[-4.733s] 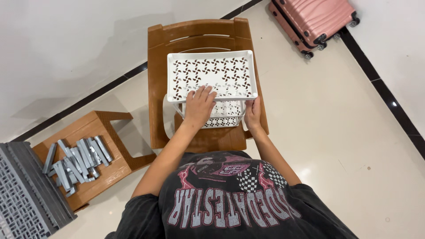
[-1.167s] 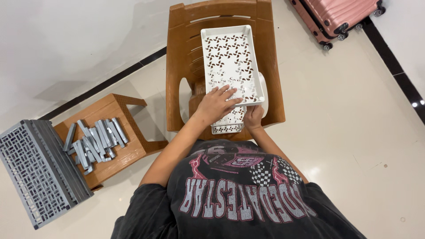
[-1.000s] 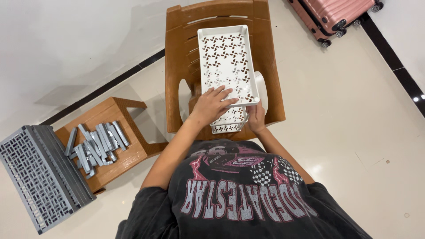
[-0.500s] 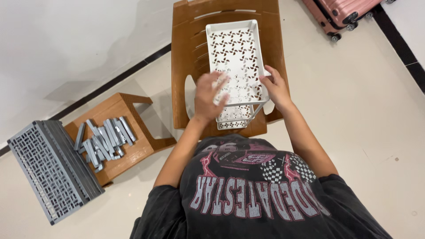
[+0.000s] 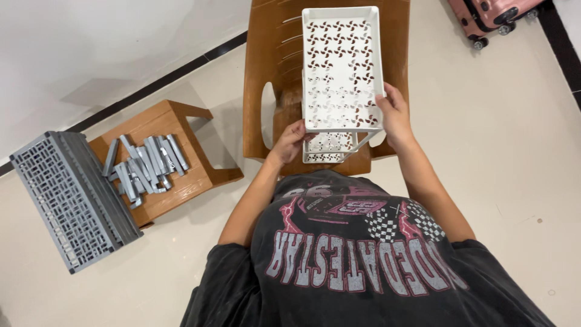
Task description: The person assembles a white plastic storage rack by inserting white plastic rods into the holes of perforated panels. They repeatedly pick up rods from a nearby stool, insert them into the panels, and adjust the assembled frame on a brown chair.
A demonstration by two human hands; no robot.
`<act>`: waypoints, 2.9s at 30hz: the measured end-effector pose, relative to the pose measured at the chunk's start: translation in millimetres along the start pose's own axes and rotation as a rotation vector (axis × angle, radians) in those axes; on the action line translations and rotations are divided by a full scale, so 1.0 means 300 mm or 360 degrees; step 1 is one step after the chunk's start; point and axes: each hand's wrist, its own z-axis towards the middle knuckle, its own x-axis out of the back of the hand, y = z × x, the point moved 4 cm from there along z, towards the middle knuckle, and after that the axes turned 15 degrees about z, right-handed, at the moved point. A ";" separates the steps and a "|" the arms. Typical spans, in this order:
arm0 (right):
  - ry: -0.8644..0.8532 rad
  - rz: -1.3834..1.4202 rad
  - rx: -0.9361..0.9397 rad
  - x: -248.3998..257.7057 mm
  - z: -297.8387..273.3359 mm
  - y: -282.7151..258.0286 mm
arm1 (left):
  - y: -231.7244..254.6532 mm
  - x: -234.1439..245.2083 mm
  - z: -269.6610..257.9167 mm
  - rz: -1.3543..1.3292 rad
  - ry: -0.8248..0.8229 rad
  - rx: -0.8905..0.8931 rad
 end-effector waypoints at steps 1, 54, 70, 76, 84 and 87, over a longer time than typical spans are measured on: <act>0.0006 0.0021 -0.0014 0.000 0.000 -0.002 | -0.015 0.012 -0.001 -0.0065 0.0045 0.0069; -0.0974 -0.1920 0.1253 -0.525 -0.013 -0.116 | 0.046 0.017 0.161 0.0757 0.0801 -0.0543; -0.0846 -0.1769 0.1230 -0.442 -0.026 -0.115 | 0.214 0.059 0.076 0.1114 0.1265 -0.0561; -0.0965 -0.1679 0.1307 -0.431 -0.073 -0.115 | 0.278 0.220 0.328 0.0423 0.0827 -0.0395; -0.0945 -0.1393 0.1179 -0.392 -0.076 -0.166 | 0.098 0.292 0.450 0.0098 0.0593 -0.0442; -0.0887 -0.1228 0.1177 -0.385 -0.065 -0.204 | 0.101 0.292 0.467 0.0190 0.0605 -0.0556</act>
